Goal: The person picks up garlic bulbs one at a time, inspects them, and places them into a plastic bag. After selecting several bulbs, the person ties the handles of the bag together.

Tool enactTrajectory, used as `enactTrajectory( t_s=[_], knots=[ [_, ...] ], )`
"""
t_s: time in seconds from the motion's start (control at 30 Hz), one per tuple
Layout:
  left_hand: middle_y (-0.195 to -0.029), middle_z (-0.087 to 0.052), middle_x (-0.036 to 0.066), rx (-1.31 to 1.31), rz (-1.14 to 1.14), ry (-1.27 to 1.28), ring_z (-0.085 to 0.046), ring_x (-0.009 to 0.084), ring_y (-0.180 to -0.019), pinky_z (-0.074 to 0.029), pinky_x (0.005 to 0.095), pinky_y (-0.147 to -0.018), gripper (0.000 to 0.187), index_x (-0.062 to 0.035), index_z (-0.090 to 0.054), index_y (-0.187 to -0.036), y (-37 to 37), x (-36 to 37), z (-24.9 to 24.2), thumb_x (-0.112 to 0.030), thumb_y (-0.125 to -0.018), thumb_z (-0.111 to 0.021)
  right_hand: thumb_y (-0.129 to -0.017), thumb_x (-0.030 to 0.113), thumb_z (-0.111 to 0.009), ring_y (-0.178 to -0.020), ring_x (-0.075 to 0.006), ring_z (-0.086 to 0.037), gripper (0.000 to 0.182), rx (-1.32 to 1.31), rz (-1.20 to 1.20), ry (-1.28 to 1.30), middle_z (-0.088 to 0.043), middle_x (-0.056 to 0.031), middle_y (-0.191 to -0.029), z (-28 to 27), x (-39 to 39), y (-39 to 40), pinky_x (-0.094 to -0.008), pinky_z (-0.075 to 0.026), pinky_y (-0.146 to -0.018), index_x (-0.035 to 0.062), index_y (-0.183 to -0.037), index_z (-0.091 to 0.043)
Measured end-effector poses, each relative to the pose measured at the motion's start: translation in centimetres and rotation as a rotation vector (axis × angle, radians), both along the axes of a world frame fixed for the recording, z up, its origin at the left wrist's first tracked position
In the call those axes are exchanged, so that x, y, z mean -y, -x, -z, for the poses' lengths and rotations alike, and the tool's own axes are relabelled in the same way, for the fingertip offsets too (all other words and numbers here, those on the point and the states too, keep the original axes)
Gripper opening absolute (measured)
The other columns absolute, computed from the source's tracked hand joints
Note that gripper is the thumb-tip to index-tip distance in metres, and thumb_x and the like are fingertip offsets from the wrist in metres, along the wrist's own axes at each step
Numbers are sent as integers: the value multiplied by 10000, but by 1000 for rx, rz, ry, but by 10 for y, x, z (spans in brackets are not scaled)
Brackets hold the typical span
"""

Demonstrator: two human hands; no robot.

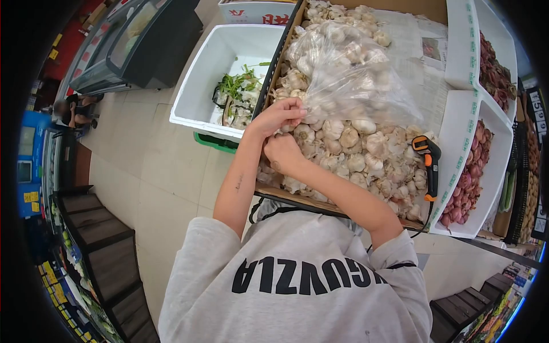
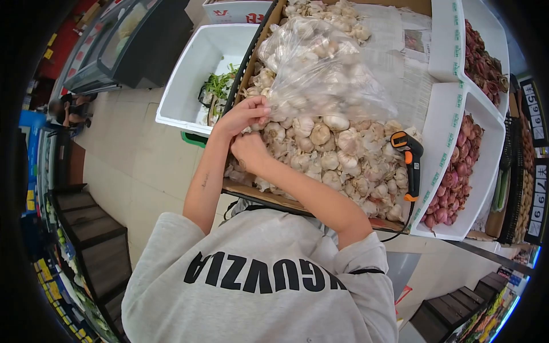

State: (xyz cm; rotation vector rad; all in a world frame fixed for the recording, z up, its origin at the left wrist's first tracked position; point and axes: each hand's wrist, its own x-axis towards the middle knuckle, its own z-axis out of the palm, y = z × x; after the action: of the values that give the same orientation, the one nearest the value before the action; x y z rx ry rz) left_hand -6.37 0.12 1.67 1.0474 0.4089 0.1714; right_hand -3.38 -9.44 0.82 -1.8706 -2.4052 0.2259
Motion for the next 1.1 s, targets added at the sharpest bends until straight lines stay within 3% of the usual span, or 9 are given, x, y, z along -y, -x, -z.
enactTrajectory(
  t_s=[0.37,0.5,0.7,0.77,0.8,0.83,0.9,1.03,1.1],
  knots=[
    [-608,-426,-26,16,9,9,-391,55,-541,-324,159,-498,115,-74,-446,-693,-1,0,4,-109,-730,-549,-531,95,-571,-746,-202,-494,234,20,-22,-183,-504,-95,-798,13,5,-11,-300,-399,-569,37,-754,-529],
    [-592,-427,-35,30,-14,15,-396,45,-531,-312,153,-476,110,-81,-446,-704,0,0,3,-110,-728,-549,-519,164,-616,-758,-203,-487,314,-43,-45,-189,-486,-87,-802,2,17,-21,-284,-398,-596,23,-773,-498],
    [-561,-426,-59,-100,-5,-121,-378,20,-491,-262,147,-430,108,-98,-445,-687,-2,5,-7,-134,-738,-533,-512,239,-664,-736,-190,-499,475,-555,156,-91,-484,-79,-792,-58,61,-82,-281,-411,-619,13,-878,-464],
    [-570,-425,-53,-104,14,-111,-385,25,-505,-285,149,-449,107,-93,-445,-683,-3,4,-6,-129,-741,-527,-572,277,-658,-717,-147,-494,509,-1074,203,187,-494,-49,-819,-62,69,-106,-251,-399,-609,12,-955,-452],
    [-576,-425,-48,-104,-7,-105,-389,29,-515,-296,150,-463,108,-91,-443,-683,-4,5,-6,-127,-742,-526,-584,268,-673,-676,-129,-489,581,-1522,153,190,-478,-29,-754,-42,70,-113,-233,-398,-583,24,-1040,-409],
    [-582,-424,-44,-107,-28,-102,-393,33,-525,-306,151,-477,109,-89,-442,-682,-3,5,-6,-126,-743,-525,-584,268,-673,-676,-129,-489,581,-1529,167,194,-478,-29,-754,-31,74,-119,-233,-398,-583,24,-1040,-409],
    [-592,-423,-36,-126,-10,-104,-402,40,-541,-318,156,-497,105,-89,-440,-685,-2,4,-5,-121,-745,-519,-586,371,-650,-604,-93,-425,569,-2205,191,198,-489,-36,-797,-24,77,-126,-210,-323,-515,22,-987,-447],
    [-590,-423,-36,-104,-33,-46,-404,47,-538,-311,157,-489,107,-92,-434,-684,-3,4,-3,-122,-749,-515,-641,455,-562,-525,-99,-356,588,-2419,-73,204,-477,-52,-798,-29,75,-126,-214,-268,-487,11,-1003,-434],
    [-590,-423,-36,-103,-40,-36,-405,48,-537,-309,158,-487,108,-93,-433,-684,-3,4,-3,-122,-750,-513,-647,468,-545,-523,-102,-349,587,-2446,-23,199,-477,-58,-809,-31,76,-126,-213,-270,-487,10,-996,-434]
  ],
)
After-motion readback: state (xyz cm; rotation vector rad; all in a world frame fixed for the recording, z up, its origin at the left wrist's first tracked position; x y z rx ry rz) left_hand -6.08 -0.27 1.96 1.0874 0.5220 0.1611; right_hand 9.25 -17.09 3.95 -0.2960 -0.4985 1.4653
